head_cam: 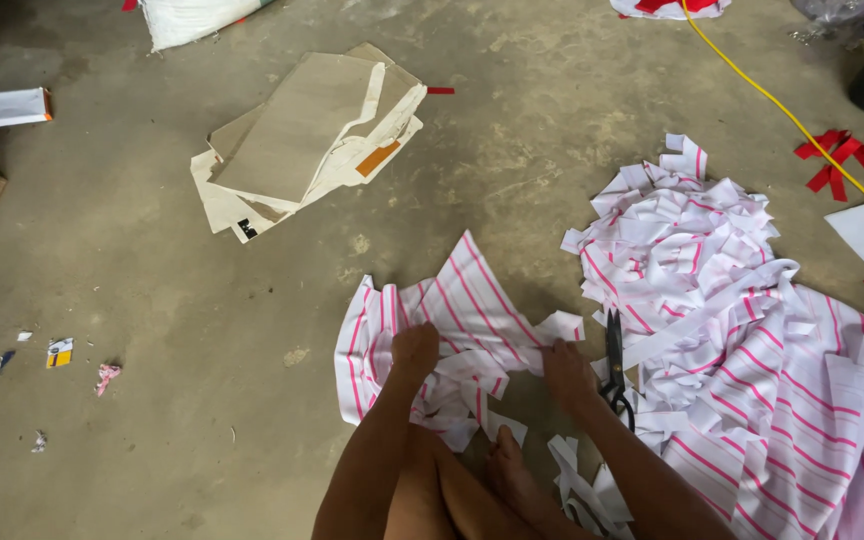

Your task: Cutting a large piece of striped fabric into long strips using scissors

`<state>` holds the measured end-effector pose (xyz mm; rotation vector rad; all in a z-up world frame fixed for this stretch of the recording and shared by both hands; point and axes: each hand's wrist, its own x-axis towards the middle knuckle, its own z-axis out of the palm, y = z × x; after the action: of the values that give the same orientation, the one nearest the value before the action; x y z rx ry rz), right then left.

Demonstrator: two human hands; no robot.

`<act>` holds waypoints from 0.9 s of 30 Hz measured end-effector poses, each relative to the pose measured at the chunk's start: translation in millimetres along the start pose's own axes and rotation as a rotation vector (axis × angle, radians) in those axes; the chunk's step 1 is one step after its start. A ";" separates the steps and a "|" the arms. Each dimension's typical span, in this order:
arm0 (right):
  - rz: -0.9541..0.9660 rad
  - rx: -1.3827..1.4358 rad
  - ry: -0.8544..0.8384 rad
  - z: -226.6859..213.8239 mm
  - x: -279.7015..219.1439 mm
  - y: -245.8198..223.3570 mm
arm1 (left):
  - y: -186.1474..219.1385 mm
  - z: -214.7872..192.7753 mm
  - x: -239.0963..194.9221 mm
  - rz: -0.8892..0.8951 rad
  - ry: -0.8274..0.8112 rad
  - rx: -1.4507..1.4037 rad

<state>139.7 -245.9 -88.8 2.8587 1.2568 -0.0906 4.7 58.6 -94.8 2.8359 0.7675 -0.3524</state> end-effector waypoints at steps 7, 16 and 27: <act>-0.086 -0.024 -0.718 -49.6 -68.7 0.1 | 27.1 -64.6 -29.9 0.029 -0.284 0.066; 0.019 0.023 -0.280 -16.3 6.6 5.1 | 24.1 -69.7 -17.3 -0.076 0.142 -0.124; 0.016 0.216 -0.535 -116.7 -25.8 -9.3 | 1.0 -8.6 22.4 -0.068 0.360 -0.082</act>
<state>120.8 -254.1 29.4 2.7144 1.1597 -0.9687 25.4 70.3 -92.6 2.8336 0.9200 0.1849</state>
